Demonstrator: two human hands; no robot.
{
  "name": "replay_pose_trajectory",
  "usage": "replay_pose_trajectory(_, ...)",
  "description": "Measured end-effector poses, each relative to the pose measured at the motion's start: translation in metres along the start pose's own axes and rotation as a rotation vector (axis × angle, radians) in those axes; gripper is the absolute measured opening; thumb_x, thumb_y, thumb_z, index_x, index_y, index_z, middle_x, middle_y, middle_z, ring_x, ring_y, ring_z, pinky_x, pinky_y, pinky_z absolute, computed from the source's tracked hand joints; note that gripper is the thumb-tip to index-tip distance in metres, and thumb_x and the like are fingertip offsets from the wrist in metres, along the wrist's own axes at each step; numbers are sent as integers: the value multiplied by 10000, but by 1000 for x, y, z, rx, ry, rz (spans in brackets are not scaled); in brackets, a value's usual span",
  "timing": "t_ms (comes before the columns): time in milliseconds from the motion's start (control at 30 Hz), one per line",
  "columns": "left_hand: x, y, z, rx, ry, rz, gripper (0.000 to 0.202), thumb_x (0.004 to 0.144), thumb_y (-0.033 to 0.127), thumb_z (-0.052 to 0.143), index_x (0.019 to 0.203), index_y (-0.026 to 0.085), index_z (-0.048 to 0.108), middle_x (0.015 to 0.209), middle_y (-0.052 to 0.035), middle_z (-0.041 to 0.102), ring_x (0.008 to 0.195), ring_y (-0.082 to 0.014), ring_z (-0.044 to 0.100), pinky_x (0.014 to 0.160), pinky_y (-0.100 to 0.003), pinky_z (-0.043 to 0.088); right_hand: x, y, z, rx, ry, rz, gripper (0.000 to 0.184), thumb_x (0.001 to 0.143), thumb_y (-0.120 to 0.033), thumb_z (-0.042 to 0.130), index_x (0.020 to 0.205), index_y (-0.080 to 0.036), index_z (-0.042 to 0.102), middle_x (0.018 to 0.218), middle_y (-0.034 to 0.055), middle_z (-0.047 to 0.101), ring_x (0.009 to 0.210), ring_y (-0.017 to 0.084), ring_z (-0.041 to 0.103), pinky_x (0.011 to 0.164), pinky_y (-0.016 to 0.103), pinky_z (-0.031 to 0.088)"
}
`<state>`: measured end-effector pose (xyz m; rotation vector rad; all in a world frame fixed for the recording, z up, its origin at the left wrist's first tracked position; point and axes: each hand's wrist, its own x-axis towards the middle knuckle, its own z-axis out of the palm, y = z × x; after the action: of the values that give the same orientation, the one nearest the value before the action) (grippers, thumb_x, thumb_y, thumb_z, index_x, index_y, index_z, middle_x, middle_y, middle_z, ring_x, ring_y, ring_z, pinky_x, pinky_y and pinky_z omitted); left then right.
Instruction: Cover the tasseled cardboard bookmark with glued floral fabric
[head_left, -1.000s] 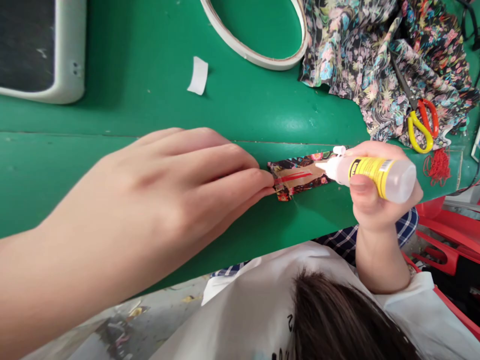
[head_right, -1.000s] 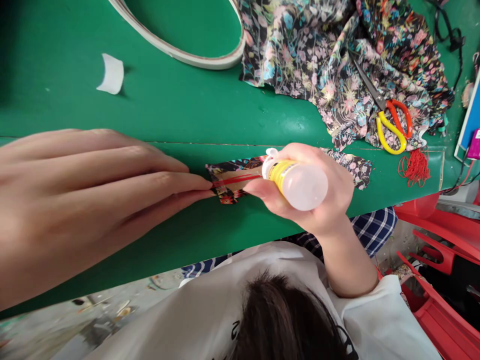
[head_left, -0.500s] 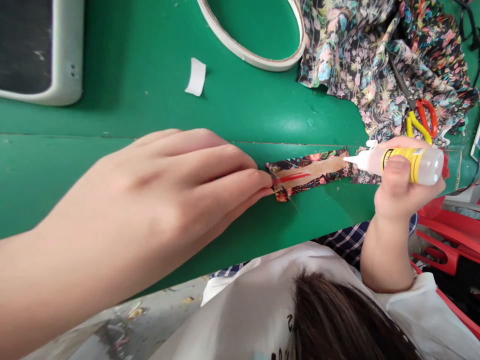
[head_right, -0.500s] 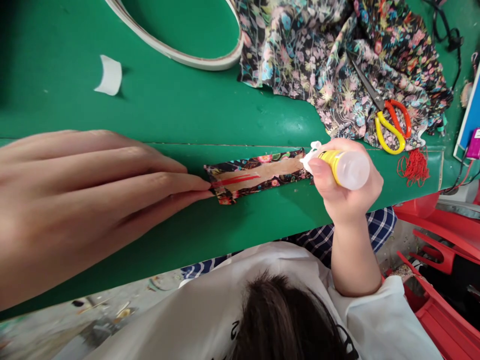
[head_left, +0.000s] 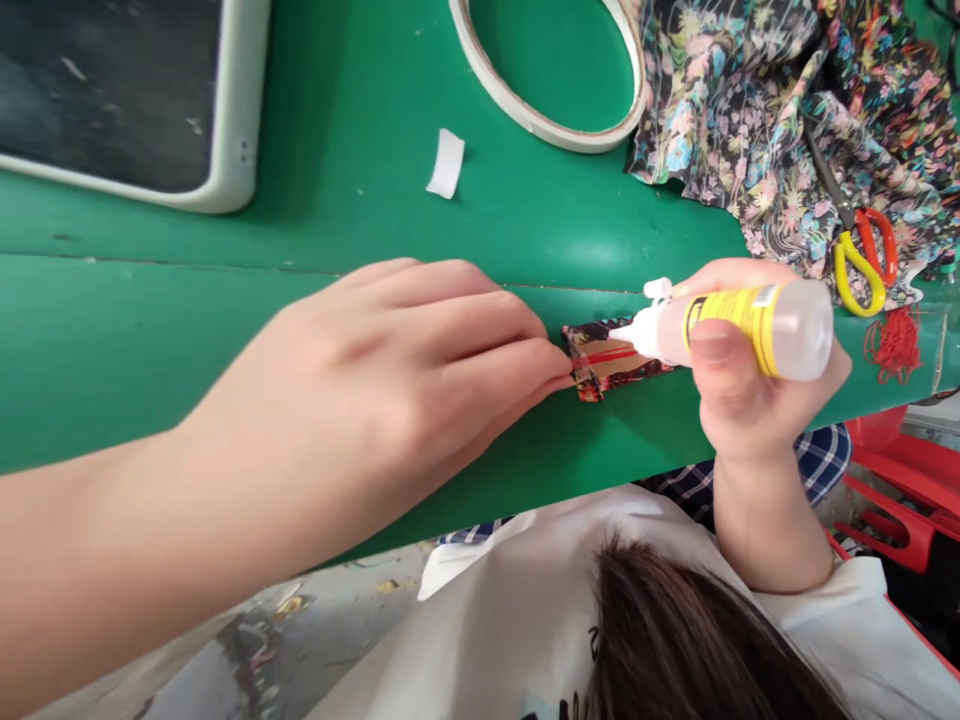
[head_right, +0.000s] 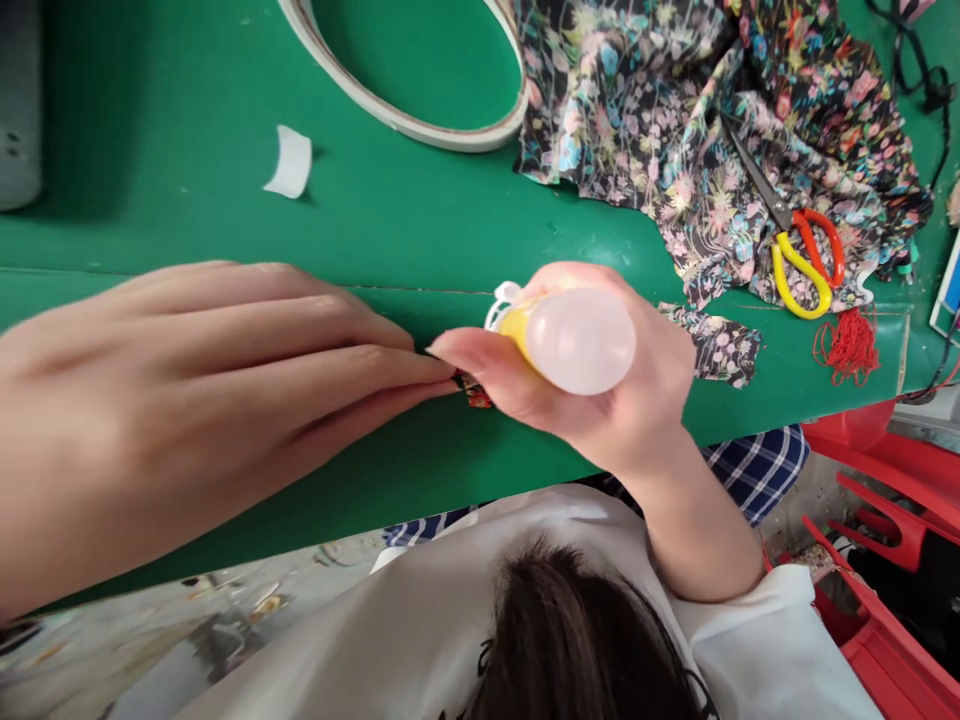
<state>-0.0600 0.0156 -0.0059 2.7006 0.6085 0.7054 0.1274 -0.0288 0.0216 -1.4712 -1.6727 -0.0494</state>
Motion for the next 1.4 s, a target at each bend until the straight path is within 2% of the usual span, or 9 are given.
replay_pose_trajectory(200,4,2,-7,22,-38,-13,262,942,199,428,699,249,511,670,-2,495,645,-170,465,582,-331,446,0,-4,5,-99,-181,30,222,888,-503,467,891,-294,541,753,-4,671,672,161,644,612,322,530)
replay_pose_trajectory(300,4,2,-7,26,-61,-48,251,915,191,459,684,274,511,689,-4,507,656,-184,481,590,-351,461,2,-7,7,-19,-137,-23,212,914,-468,425,834,-298,523,724,-22,666,629,138,632,579,296,518)
replay_pose_trajectory(433,4,1,-5,54,-16,5,324,972,207,349,675,223,479,674,8,481,631,-138,475,566,-304,450,5,-10,10,-11,-142,5,232,915,-472,427,802,-295,524,719,-21,672,618,137,631,575,294,517)
replay_pose_trajectory(567,5,0,-5,51,-27,2,355,989,216,320,677,205,489,663,10,477,623,-122,469,574,-291,444,3,-8,9,50,-108,-49,212,914,-440,464,788,-283,530,720,-25,672,621,121,637,573,271,514)
replay_pose_trajectory(733,5,0,-5,0,-9,-14,328,992,248,337,710,204,499,695,4,547,644,-136,498,568,-300,440,-1,-9,8,-245,-243,65,217,913,-454,431,833,-299,560,730,-9,669,672,150,653,600,296,535)
replay_pose_trajectory(800,4,-1,-4,-6,-12,-16,319,993,259,343,717,207,495,693,5,548,647,-139,501,567,-301,436,-1,-11,8,-285,-272,81,212,905,-457,444,829,-303,568,724,-3,669,679,159,653,610,304,538)
replay_pose_trajectory(967,1,-2,-1,-8,-9,-28,280,989,272,361,759,210,508,698,14,549,647,-133,506,578,-304,435,-1,-8,5,-109,-144,34,265,912,-483,428,812,-277,560,696,15,669,605,158,627,567,317,528)
replay_pose_trajectory(1167,3,3,-6,-37,-74,-81,243,956,271,407,772,251,564,763,20,567,707,-146,503,643,-326,432,-12,13,2,-32,-112,25,204,833,-482,562,865,-283,592,707,13,668,654,204,645,573,362,532)
replay_pose_trajectory(1400,-1,2,-3,-22,-70,-88,197,923,262,468,769,277,589,756,19,558,703,-165,499,644,-354,444,-11,14,3,30,-27,-69,195,859,-460,557,847,-273,613,686,-11,663,541,149,602,492,304,499)
